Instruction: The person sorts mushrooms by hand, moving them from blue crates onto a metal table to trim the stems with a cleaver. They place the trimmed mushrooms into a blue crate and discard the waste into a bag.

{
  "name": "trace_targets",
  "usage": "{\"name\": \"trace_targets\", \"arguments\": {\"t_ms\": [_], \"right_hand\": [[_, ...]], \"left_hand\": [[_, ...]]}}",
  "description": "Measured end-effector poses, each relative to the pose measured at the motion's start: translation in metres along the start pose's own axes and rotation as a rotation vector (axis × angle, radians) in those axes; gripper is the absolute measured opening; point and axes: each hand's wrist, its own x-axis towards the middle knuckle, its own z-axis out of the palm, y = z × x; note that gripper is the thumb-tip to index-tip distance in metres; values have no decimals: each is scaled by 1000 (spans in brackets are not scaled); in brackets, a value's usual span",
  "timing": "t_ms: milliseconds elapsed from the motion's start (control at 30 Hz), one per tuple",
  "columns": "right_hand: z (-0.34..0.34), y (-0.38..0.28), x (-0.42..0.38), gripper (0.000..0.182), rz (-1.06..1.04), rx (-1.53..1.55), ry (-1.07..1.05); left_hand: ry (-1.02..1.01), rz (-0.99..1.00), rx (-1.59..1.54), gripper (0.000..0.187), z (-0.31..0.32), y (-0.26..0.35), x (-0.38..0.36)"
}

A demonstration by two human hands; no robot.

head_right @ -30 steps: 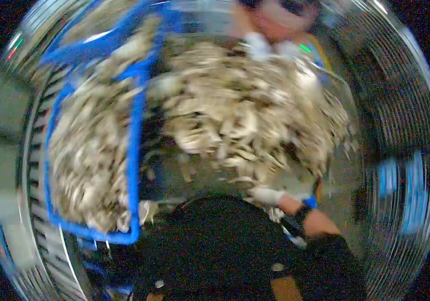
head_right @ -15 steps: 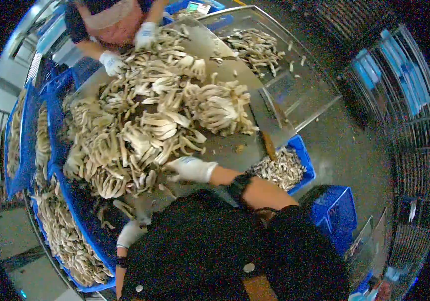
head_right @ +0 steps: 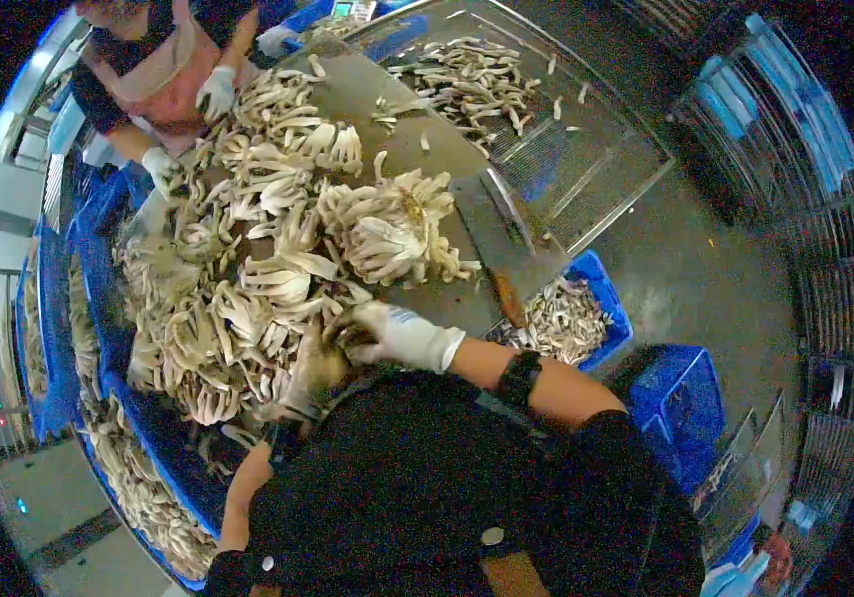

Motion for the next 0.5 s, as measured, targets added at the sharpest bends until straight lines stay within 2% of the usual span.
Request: {"name": "trace_targets", "arguments": {"t_ms": [33, 67, 133, 167, 200, 233, 267, 300, 367, 433, 500], "right_hand": [[-9, -14, 1, 43, -57, 84, -71], [-15, -11, -5, 43, 32, -30, -42], [-45, 2, -34, 44, 109, -171, 223], [-56, 25, -50, 42, 275, -66, 299], [-72, 39, -67, 43, 351, -407, 372], [-82, 47, -84, 46, 352, -732, 426], [-84, 65, -101, 54, 530, -774, 343], [-75, 83, -109, 55, 585, -772, 322], [-60, 117, -120, 58, 693, -773, 282], [-64, 139, -116, 64, 680, -685, 256], [-69, 145, -121, 67, 683, -629, 276]], "left_hand": [[-6, 15, 7, 53, -4, -1, 6], [-12, 32, 18, 55, -7, 1, 11], [32, 96, 171, 51, -12, 6, 12], [57, 130, 243, 50, -15, 8, 10], [42, 82, 274, 41, -13, 14, 5], [59, 134, 428, 39, -4, 19, 3], [76, 186, 583, 38, 10, 27, 4], [90, 235, 741, 36, 30, 36, 4], [73, 466, 1199, 37, 60, 55, 23], [54, 638, 1319, 41, 104, 68, 51], [95, 749, 1704, 42, 127, 77, 78]]}}
